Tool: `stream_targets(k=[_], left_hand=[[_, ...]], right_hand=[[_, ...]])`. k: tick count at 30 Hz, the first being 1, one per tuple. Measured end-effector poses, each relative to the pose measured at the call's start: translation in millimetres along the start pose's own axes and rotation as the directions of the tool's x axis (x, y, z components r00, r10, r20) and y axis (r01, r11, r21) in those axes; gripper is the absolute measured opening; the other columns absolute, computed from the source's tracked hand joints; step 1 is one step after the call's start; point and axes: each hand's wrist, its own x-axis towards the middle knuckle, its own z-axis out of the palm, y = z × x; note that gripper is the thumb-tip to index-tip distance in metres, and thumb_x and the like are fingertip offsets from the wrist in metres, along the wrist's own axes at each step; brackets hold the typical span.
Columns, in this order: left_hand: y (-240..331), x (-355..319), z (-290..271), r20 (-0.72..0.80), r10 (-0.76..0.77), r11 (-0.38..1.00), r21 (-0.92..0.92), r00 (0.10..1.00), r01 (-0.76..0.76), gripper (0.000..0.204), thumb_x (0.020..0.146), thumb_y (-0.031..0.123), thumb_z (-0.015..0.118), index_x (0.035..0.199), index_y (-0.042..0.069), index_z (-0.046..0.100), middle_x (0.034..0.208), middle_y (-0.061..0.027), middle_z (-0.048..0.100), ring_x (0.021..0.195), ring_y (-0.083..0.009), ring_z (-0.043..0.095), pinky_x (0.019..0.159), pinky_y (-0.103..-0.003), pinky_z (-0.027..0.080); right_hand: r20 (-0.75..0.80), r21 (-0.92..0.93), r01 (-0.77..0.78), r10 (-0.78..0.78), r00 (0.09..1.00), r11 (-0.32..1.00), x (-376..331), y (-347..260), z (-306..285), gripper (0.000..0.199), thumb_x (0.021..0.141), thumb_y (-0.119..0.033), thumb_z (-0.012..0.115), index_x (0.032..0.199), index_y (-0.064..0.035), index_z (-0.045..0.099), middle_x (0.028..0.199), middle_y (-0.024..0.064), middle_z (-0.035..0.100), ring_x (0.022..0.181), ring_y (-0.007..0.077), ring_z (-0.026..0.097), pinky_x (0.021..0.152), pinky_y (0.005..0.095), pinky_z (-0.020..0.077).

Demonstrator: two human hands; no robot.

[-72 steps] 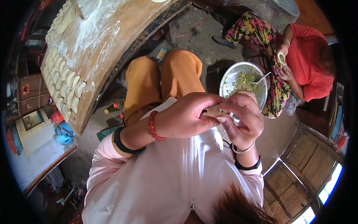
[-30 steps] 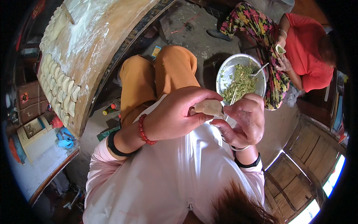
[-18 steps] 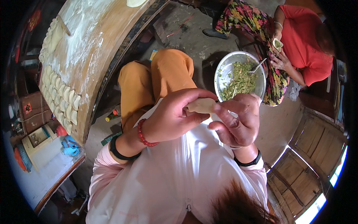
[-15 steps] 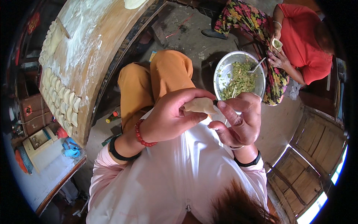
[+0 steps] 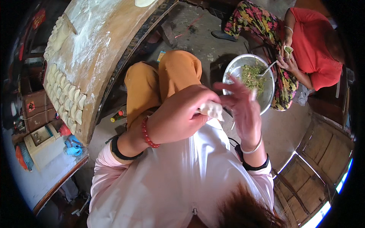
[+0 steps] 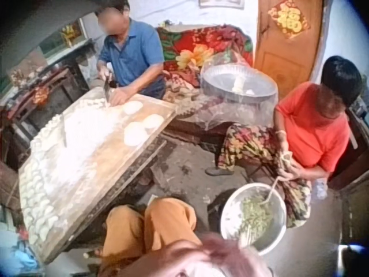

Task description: The person fills round dough wrappers with a green vegetable mixture using chopsticks, then folds and pleats the edges to seal the dumplings. The finished dumplings are placed in rows on a floured wooden board.

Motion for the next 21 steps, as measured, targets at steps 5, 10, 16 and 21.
stream_targets(k=[5,10,16,21], left_hand=[[2.2,5.3,-0.4,-0.047,0.035,0.981,0.193,0.998,-0.025,0.048,0.079,-0.004,0.069,0.125,0.002,0.055,0.114,-0.0134,0.059,0.098,-0.027,0.062,0.078,-0.033,0.054],[-2.2,6.6,-7.5,-0.294,0.154,0.956,0.286,0.943,-0.067,0.045,0.085,0.01,0.073,0.126,0.001,0.057,0.122,-0.0149,0.059,0.107,-0.0275,0.061,0.084,-0.033,0.052],[-5.5,5.3,1.7,-0.194,0.266,0.888,0.43,0.944,-0.162,0.058,0.091,0.033,0.068,0.13,-0.007,0.053,0.128,-0.0186,0.058,0.12,-0.0378,0.053,0.102,-0.044,0.042],[-8.2,7.1,3.1,-0.211,0.307,0.894,0.397,0.928,-0.206,0.06,0.086,0.032,0.072,0.13,-0.005,0.053,0.124,-0.0172,0.059,0.116,-0.0377,0.055,0.098,-0.045,0.044]], right_hand=[[0.268,0.361,-0.391,0.308,0.913,0.847,6.4,14.0,9.5,0.062,0.106,-0.048,0.027,0.121,0.0044,0.055,0.096,0.0113,0.065,0.079,0.0176,0.062,0.068,0.0301,0.0515],[0.089,0.519,-0.275,0.269,0.959,0.809,8.0,10.5,20.0,0.056,0.107,-0.044,0.029,0.114,0.0037,0.057,0.082,0.0053,0.06,0.059,0.0103,0.046,0.053,0.0245,0.0364],[-0.154,0.047,-0.049,0.056,0.986,0.998,4.1,9.5,37.0,0.053,0.107,-0.044,0.033,0.103,0.0013,0.06,0.075,0.0035,0.059,0.064,0.0072,0.05,0.058,0.0222,0.0392],[-0.149,0.132,0.004,0.016,0.989,0.991,-0.9,9.7,39.2,0.056,0.107,-0.044,0.032,0.119,0.0044,0.057,0.086,0.004,0.061,0.069,0.0061,0.048,0.058,0.0215,0.0389]])
